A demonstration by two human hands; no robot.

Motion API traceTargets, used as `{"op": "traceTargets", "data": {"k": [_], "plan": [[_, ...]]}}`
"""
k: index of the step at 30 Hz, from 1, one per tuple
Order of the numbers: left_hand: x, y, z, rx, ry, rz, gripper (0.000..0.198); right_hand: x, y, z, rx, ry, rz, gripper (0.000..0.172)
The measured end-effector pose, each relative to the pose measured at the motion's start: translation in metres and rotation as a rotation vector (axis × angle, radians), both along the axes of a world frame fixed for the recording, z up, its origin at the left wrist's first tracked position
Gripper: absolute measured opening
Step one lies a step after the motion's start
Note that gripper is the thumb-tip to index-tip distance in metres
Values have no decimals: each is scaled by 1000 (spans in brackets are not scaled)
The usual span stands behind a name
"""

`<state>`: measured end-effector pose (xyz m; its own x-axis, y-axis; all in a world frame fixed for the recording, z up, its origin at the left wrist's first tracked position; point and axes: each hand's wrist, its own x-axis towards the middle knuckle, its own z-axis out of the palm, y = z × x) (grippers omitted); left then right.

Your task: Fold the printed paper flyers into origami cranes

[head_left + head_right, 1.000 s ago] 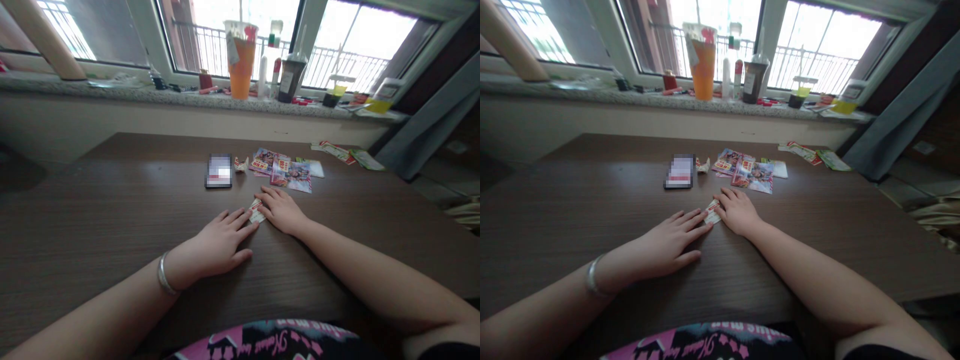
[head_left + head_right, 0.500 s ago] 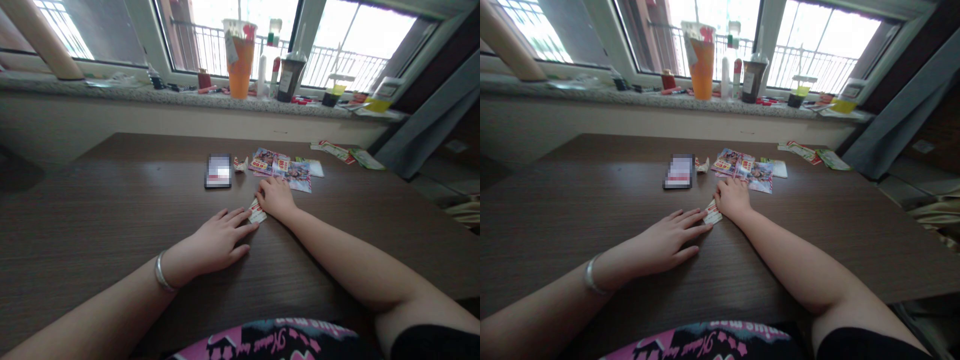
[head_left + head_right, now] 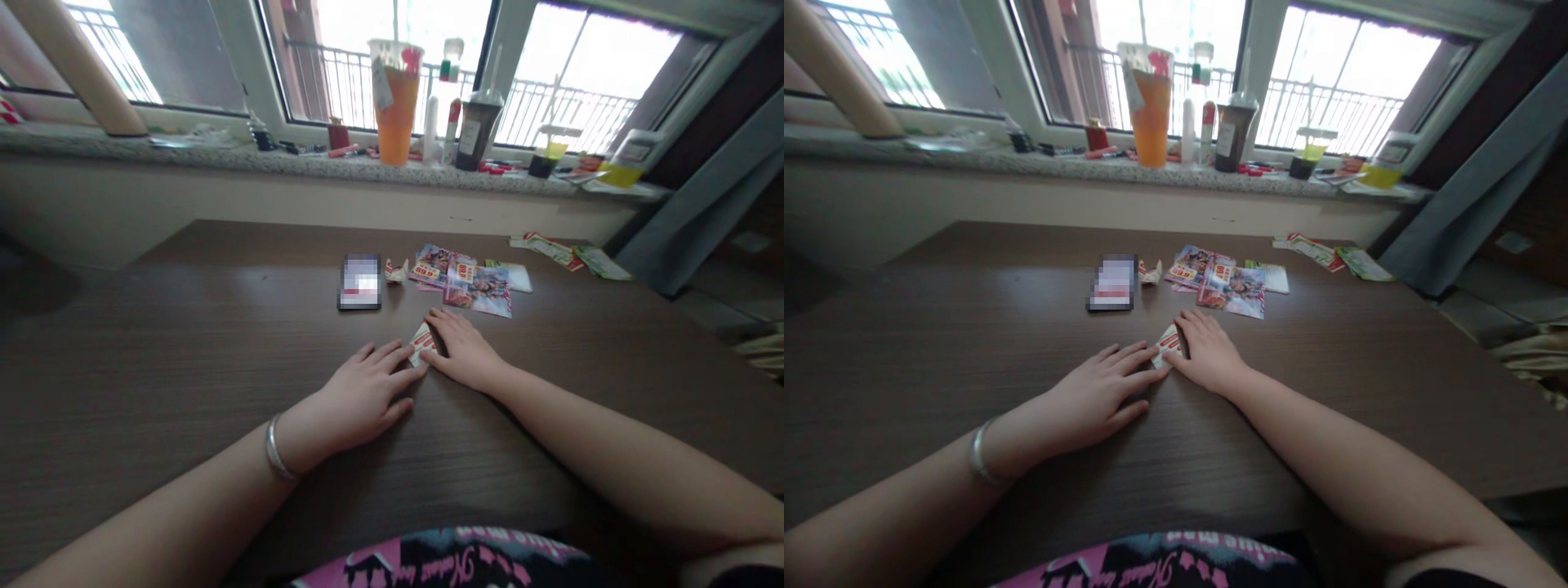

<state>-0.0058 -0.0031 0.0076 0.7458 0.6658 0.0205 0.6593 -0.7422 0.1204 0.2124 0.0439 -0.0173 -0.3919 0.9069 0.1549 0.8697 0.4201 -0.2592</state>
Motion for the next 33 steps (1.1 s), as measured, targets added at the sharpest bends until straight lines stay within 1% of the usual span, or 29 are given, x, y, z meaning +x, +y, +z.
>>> {"op": "traceTargets", "data": {"k": [2,3,9,15,19,22,25,27,28,30,33], "plan": [[0,1,-1,0,2,-3,48,2,-5,-2,-35,-10,-29,71],[-1,1,-1,1,3,-9,48,3,-6,-3,-48,-15,-39,71],[-3,3,3,-2,19,-53,47,5,-5,-2,-70,-56,-32,60],[4,-1,2,48,48,10,49,6,-3,-6,-63,-76,-35,56],[9,-2,1,71,58,0,51,9,0,-9,-46,-78,-36,55],[12,-1,4,101,39,9,51,9,1,-7,-36,-73,-33,55],[13,6,8,90,1,35,41,10,2,-4,-23,-57,-25,56],[11,15,10,67,-56,42,27,12,4,-2,-15,-42,1,59],[10,20,9,66,-94,55,24,14,5,-2,-12,-33,22,60],[9,30,6,52,-134,50,21,16,6,-1,-6,-15,57,61],[11,41,-2,52,-192,97,19,19,8,-3,1,5,69,60]]}}
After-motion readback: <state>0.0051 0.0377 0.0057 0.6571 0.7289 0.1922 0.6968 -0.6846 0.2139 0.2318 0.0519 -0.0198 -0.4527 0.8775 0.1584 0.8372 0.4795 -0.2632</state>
